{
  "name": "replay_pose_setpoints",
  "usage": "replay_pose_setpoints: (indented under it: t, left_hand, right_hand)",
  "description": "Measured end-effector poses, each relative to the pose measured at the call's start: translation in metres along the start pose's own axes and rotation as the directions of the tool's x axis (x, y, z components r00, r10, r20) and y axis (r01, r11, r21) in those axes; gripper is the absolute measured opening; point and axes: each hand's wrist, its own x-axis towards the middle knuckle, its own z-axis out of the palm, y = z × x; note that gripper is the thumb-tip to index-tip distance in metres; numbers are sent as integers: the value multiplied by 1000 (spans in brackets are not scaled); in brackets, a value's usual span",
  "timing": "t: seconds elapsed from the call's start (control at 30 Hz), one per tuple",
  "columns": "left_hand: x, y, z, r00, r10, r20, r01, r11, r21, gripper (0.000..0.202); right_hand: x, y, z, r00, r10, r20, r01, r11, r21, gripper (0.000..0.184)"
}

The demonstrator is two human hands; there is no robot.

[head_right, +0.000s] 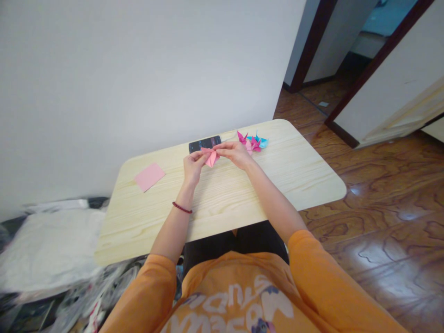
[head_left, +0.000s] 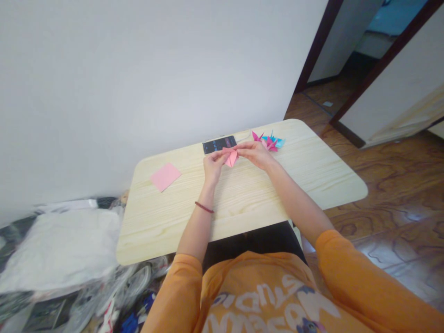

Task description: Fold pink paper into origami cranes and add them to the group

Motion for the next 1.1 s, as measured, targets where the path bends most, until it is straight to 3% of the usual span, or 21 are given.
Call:
replay_pose_setpoints:
  t: [0.2, 0.67, 0.83, 1.1]
  left_hand:
    - [-2, 3, 2, 997, 80, 7, -81, 995, 64, 21]
    - [-1, 4, -1, 990, -32, 137, 28, 999, 33, 31]
    - [0, 2, -1, 997, 22, 75, -23, 1000, 8, 33]
    - [-1, 5, -1, 998, 16, 68, -17, 1000, 16, 33]
  right_hand:
    - [0, 4, 2, 1000, -11, -8, 11, 997, -78, 31]
    - [3, 11, -1, 996, 37, -87, -48, 991, -126, 33]
    - [2, 11, 0, 996, 79, -42, -80, 997, -19, 31]
    - [1, 10, 4, 996, 61, -65, -65, 997, -51, 33]
